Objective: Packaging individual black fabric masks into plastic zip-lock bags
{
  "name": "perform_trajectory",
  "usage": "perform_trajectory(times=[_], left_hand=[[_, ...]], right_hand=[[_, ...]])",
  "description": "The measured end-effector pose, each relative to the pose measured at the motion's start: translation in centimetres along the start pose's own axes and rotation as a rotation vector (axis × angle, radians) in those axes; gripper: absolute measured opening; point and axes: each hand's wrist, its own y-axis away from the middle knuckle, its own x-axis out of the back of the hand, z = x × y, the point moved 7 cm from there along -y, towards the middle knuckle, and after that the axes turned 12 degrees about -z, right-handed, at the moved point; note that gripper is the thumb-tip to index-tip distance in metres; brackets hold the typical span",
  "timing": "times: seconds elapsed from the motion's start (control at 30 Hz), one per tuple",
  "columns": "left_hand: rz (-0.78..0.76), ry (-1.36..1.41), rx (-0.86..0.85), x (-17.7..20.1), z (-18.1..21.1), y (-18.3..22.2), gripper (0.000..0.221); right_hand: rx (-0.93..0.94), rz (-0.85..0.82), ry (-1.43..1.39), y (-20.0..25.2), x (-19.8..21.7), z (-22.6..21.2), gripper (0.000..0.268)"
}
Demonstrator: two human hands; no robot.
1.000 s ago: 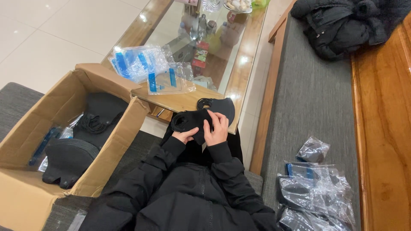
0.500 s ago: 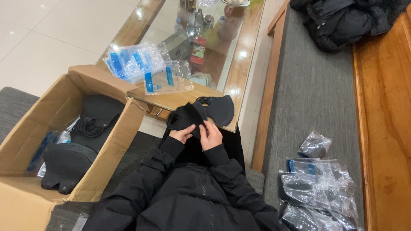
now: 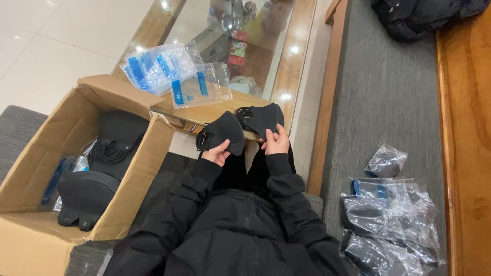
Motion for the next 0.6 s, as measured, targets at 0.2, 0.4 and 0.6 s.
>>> perform_trajectory(times=[0.2,0.4,0.6], left_hand=[[-0.033,0.058,0.149,0.1,-1.3,0.1,0.013],[-0.01,-0.027,-0.024,-0.2,-0.6,0.0,0.024],[-0.042,-0.033,-0.053,-1.9,0.2,-0.3,0.034]], right_hand=[[0.022,0.001,0.004,-0.5,0.8,0.6,0.051],[-0.083,0.062,0.334,0.7,1.7,-1.2,0.057],[-0.065,0.061,0.493,2.1,1.2,-3.5,0.056]])
